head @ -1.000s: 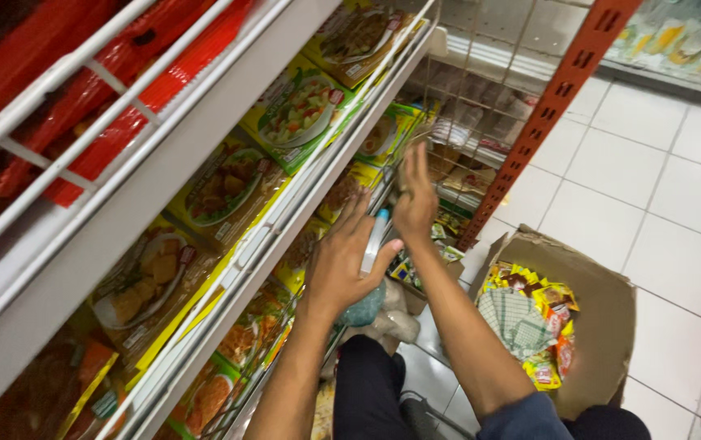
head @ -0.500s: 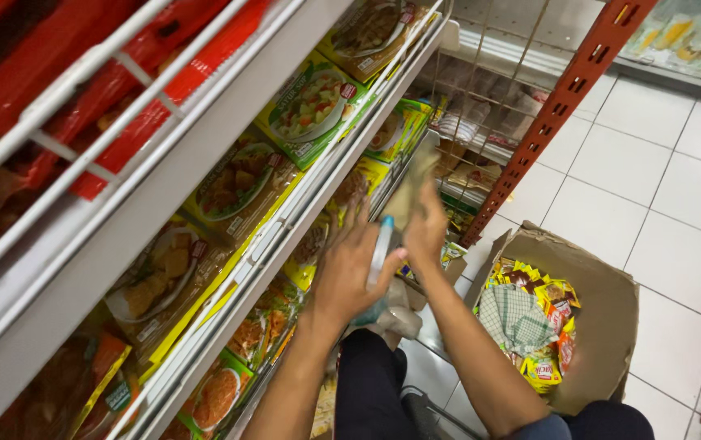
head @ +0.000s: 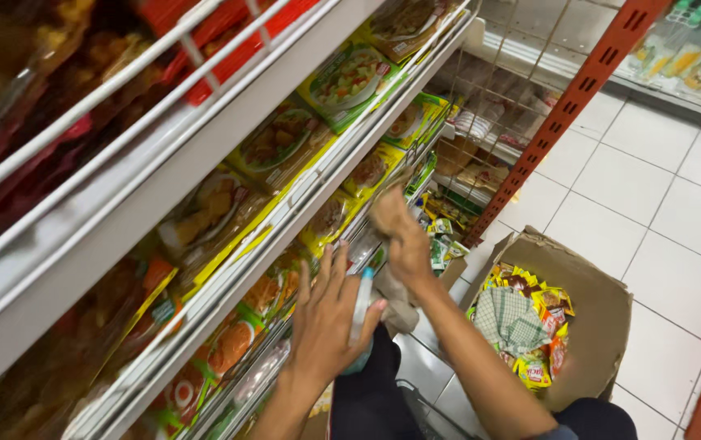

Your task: The person cleans retail shelves using a spray bottle and a cloth. They spray cleaning solution onto the shelves and wipe the surfaces, including the undersides and front edges of the metal racks, while moving packets of food aside.

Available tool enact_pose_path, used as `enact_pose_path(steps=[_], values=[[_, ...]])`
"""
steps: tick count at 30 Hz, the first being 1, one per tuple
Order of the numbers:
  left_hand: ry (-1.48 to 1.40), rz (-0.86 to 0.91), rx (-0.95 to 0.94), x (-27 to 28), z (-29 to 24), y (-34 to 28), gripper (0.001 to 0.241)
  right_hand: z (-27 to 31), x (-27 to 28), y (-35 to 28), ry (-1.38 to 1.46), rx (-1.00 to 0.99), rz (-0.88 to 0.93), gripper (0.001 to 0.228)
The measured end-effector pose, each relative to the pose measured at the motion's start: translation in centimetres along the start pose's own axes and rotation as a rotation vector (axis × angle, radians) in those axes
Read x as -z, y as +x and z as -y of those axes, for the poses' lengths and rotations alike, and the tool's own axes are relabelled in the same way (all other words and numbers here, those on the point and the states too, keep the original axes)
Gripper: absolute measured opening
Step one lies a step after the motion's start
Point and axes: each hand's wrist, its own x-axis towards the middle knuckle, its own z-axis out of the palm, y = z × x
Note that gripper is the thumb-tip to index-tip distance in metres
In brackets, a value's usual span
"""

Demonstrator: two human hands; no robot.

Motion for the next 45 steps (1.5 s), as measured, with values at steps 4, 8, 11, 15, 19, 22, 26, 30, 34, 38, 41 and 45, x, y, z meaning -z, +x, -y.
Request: enact_pose_path(steps=[4, 8, 11, 15, 19, 22, 26, 30, 34, 38, 41, 45], values=[[0.064, -0.042, 0.066, 2.0, -0.3, -3.7, 0.046, 0.6, -0.5, 3.0, 0.064, 0.058, -0.176, 0.060], [0.055, -0.050, 0.069, 1.5, 0.8, -5.7, 0.036, 3.7, -3.8, 1.1, 0.197, 0.070, -0.239, 0.060], [0.053, -0.092, 0.039, 1.0, 1.5, -6.2, 0.035, 6.2, -4.4, -4.9, 0.053, 0.101, -0.042, 0.062], [0.046, -0.130, 0.033, 0.5, 1.8, -6.7, 0.035, 4.9, -2.9, -7.0, -0.053, 0.232, 0.138, 0.068], [0.000, -0.151, 0.014, 0.9, 1.7, -7.9, 0.033, 4.1, -0.3, -4.8, 0.296, 0.211, -0.053, 0.055], [0.011, -0.155, 0.013, 1.1, 1.6, -7.3, 0.029, 6.3, 0.7, -2.1, 0.357, -0.089, -0.297, 0.061], [0.000, -0.137, 0.030, 1.0, 1.2, -8.0, 0.026, 7.7, -2.0, -0.7, 0.282, 0.082, -0.182, 0.068], [0.022, -0.141, 0.004, 1.1, 2.2, -8.0, 0.031, 7.5, -5.5, -5.5, 0.067, 0.341, -0.093, 0.059], [0.037, -0.120, 0.009, 1.2, 2.6, -8.5, 0.031, 4.2, -4.7, -7.6, -0.010, 0.444, 0.002, 0.055], [0.009, -0.141, -0.001, 1.0, 2.4, -8.6, 0.030, 0.5, -3.1, -8.8, -0.061, 0.232, 0.095, 0.056], [0.021, -0.147, 0.002, 1.0, 2.4, -8.6, 0.030, 1.1, -1.7, -8.9, 0.121, 0.020, -0.017, 0.053], [0.011, -0.135, 0.003, 1.0, 2.3, -8.9, 0.031, 6.6, -1.1, -6.8, 0.314, -0.016, -0.193, 0.064]])
